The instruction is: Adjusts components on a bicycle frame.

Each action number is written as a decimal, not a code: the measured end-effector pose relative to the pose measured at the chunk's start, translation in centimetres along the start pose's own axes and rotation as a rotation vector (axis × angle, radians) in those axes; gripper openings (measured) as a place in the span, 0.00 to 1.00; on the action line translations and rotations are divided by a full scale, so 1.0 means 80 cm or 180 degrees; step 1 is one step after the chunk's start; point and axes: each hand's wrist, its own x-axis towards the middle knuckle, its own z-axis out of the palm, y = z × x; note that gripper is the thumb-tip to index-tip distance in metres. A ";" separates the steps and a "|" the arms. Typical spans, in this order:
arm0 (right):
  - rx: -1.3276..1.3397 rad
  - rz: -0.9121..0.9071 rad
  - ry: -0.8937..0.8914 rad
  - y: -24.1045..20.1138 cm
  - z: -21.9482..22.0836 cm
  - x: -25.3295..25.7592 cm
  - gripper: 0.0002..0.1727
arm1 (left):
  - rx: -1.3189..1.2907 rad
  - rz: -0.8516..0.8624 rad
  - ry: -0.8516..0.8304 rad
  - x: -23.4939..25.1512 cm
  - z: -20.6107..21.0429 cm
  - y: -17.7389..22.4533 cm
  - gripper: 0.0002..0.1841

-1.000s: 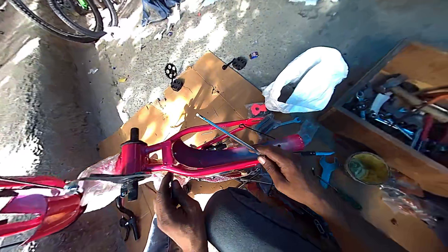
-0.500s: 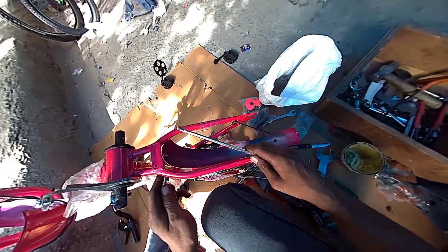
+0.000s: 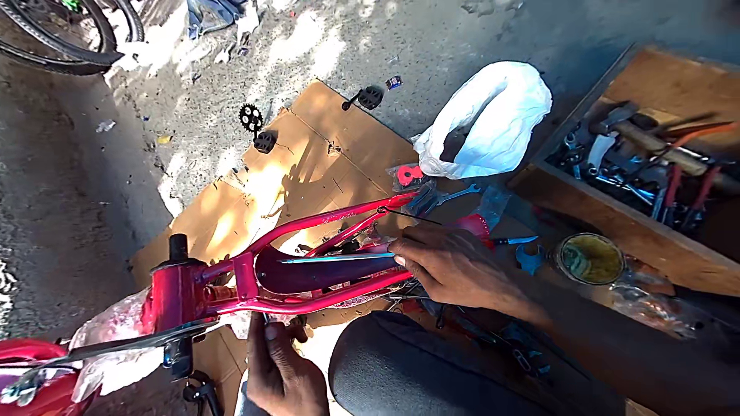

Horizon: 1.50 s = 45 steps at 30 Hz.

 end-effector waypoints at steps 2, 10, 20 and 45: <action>0.0066 -0.0011 0.0020 0.002 0.002 0.000 0.15 | 0.0149 -0.0022 0.0015 0.007 0.000 0.020 0.20; 0.0186 0.0057 0.0143 0.002 0.009 0.002 0.17 | -0.0212 -0.0641 0.0044 0.022 -0.002 0.040 0.18; 0.0449 0.0066 0.0356 0.008 0.021 0.001 0.18 | -0.0560 -0.0258 0.0027 0.013 0.005 -0.025 0.16; 0.0845 -0.0031 0.0094 0.017 0.022 0.006 0.14 | -0.0494 0.0616 0.0244 0.034 0.030 -0.083 0.09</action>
